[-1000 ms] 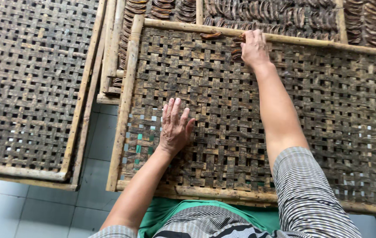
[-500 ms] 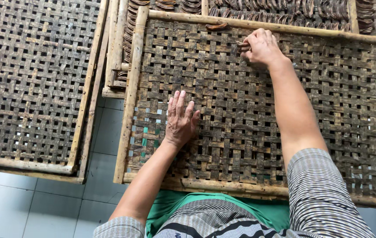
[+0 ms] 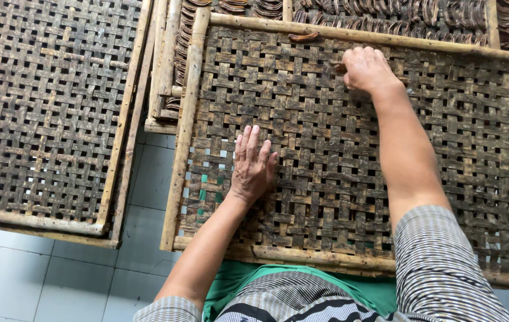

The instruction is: The person sits at woven bamboo drying trays and arranges dried brown pods into neat rows by hand, picking up handfuls, spreading and aligning them across the tray surface, and occasionally transferring pods between trays and a plastic bag on the floor.

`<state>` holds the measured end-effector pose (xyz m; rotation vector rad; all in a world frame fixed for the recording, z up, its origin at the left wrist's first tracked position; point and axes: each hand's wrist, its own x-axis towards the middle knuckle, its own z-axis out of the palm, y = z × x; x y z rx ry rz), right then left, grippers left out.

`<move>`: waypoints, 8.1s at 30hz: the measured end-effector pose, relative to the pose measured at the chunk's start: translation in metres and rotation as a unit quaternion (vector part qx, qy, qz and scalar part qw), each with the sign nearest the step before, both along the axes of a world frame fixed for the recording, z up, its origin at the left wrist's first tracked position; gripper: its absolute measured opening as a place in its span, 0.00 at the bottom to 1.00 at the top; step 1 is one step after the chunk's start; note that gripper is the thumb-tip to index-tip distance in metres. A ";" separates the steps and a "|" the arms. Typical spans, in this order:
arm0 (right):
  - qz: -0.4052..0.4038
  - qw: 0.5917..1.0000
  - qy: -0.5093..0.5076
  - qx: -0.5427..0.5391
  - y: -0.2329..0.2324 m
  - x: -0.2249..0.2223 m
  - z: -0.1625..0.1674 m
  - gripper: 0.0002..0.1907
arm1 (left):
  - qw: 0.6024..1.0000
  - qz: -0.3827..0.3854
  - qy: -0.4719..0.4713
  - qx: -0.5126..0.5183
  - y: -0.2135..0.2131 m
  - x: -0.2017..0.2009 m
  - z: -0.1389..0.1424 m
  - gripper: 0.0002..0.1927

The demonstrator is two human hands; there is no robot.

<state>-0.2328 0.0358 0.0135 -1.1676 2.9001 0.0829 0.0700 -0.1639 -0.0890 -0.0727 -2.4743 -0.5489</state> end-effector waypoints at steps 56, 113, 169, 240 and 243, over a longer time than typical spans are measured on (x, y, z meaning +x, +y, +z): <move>-0.224 0.440 -0.462 -0.736 0.129 0.330 -0.087 0.20 | 0.923 -0.203 -0.117 0.305 0.175 0.035 0.038 0.15; -0.419 0.610 -0.193 -0.644 0.179 0.342 -0.075 0.10 | 0.596 -0.268 -0.348 0.672 0.191 0.021 0.033 0.14; -0.539 0.824 0.168 -0.060 0.489 0.570 -0.083 0.28 | 0.718 -0.518 -0.464 -0.042 0.443 0.137 -0.004 0.32; 0.038 0.371 -0.619 -0.691 -0.117 0.217 0.088 0.30 | 0.510 0.406 0.302 0.696 -0.259 0.527 0.004 0.30; 0.018 0.389 -0.656 -0.647 -0.202 0.201 0.101 0.42 | 0.434 0.406 0.063 0.802 -0.270 0.549 0.041 0.36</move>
